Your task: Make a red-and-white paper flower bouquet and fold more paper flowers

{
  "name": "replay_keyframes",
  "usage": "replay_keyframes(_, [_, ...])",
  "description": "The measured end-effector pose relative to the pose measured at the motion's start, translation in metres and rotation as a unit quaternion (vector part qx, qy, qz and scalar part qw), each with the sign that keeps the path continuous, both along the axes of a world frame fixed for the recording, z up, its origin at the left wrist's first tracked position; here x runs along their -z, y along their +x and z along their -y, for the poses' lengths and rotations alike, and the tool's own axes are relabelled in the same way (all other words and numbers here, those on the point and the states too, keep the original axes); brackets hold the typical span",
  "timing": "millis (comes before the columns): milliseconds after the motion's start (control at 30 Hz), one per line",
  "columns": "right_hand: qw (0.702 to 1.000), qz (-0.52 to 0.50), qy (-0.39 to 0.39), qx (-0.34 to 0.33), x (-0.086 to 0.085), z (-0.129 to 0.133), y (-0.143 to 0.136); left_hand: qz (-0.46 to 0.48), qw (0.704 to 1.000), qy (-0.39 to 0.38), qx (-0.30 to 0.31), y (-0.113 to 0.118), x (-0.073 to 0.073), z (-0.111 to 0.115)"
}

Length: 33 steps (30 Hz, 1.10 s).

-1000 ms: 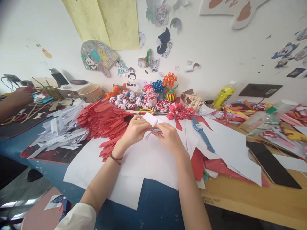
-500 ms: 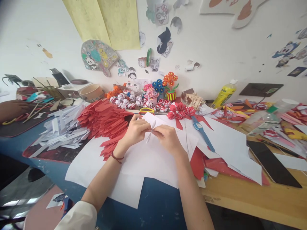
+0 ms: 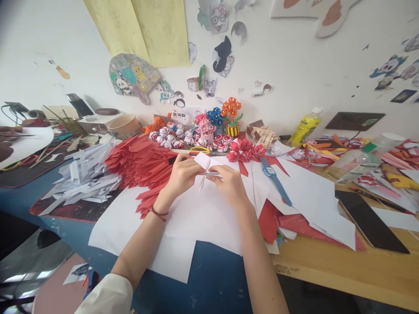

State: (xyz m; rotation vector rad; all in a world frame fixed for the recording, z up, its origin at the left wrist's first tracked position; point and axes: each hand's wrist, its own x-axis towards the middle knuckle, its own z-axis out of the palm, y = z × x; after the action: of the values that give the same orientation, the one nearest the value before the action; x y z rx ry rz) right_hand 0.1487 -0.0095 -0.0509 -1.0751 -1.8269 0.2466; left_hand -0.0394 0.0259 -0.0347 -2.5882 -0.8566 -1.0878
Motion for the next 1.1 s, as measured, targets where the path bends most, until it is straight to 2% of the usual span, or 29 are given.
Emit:
replay_keyframes(100, [1.0, -0.018, -0.003, -0.017, -0.004, 0.0, 0.004, 0.004, 1.0, 0.004, 0.002, -0.002, -0.001, 0.0])
replay_keyframes(200, [0.998, -0.026, -0.039, -0.033, -0.009, 0.002, 0.007, 0.001, 1.0, 0.015, -0.001, -0.004, -0.002, 0.0])
replay_keyframes(400, [0.995, -0.033, -0.092, 0.003, -0.007, 0.001, 0.007, -0.019, 0.999, 0.029, -0.007, -0.005, -0.002, 0.0])
replay_keyframes(733, [0.998, -0.021, -0.02, 0.055, 0.002, 0.0, 0.001, -0.02, 0.998, 0.05, -0.021, 0.002, 0.002, 0.003])
replay_keyframes(933, [0.996, 0.031, 0.026, 0.085, 0.003, 0.002, 0.001, -0.028, 0.999, 0.023, -0.033, 0.006, 0.002, 0.007])
replay_keyframes(1100, [0.999, 0.018, 0.011, 0.047, 0.0, 0.0, 0.004, -0.041, 0.998, -0.014, -0.036, 0.004, -0.001, 0.007])
